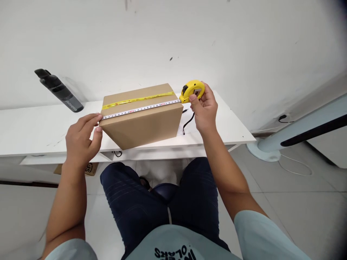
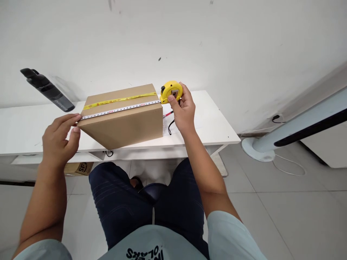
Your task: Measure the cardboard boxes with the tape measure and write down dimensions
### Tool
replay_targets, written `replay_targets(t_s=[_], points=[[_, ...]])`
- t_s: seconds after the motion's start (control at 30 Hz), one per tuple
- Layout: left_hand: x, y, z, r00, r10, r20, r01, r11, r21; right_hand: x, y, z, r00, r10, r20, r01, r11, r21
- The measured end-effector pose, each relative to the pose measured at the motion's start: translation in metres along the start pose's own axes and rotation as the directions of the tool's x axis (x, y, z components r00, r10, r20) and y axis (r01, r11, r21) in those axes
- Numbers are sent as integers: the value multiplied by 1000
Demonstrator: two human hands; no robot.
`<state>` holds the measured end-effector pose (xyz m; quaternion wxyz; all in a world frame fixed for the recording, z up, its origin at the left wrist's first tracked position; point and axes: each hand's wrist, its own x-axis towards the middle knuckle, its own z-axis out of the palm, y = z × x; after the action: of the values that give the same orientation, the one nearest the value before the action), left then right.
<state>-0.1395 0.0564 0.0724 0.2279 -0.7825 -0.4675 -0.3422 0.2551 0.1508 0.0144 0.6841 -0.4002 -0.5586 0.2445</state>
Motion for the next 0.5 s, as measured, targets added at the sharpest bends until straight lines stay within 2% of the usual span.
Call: replay_targets(t_s=[0.13, 0.3, 0.4, 0.5], points=[[-1, -4, 3, 1000, -27, -12, 28, 998, 56, 1, 2, -2, 1000, -23, 17, 24, 998, -58], [2, -13, 6, 1000, -14, -25, 14, 1000, -27, 3, 3, -2, 999, -25, 27, 27, 998, -63], [4, -20, 9, 989, 75, -127, -75, 997, 6, 5, 1, -1, 999, -39, 27, 41, 996, -73], [-1, -7, 6, 946, 224, -233, -186, 967, 175, -2, -9, -5, 998, -62, 19, 64, 995, -78]])
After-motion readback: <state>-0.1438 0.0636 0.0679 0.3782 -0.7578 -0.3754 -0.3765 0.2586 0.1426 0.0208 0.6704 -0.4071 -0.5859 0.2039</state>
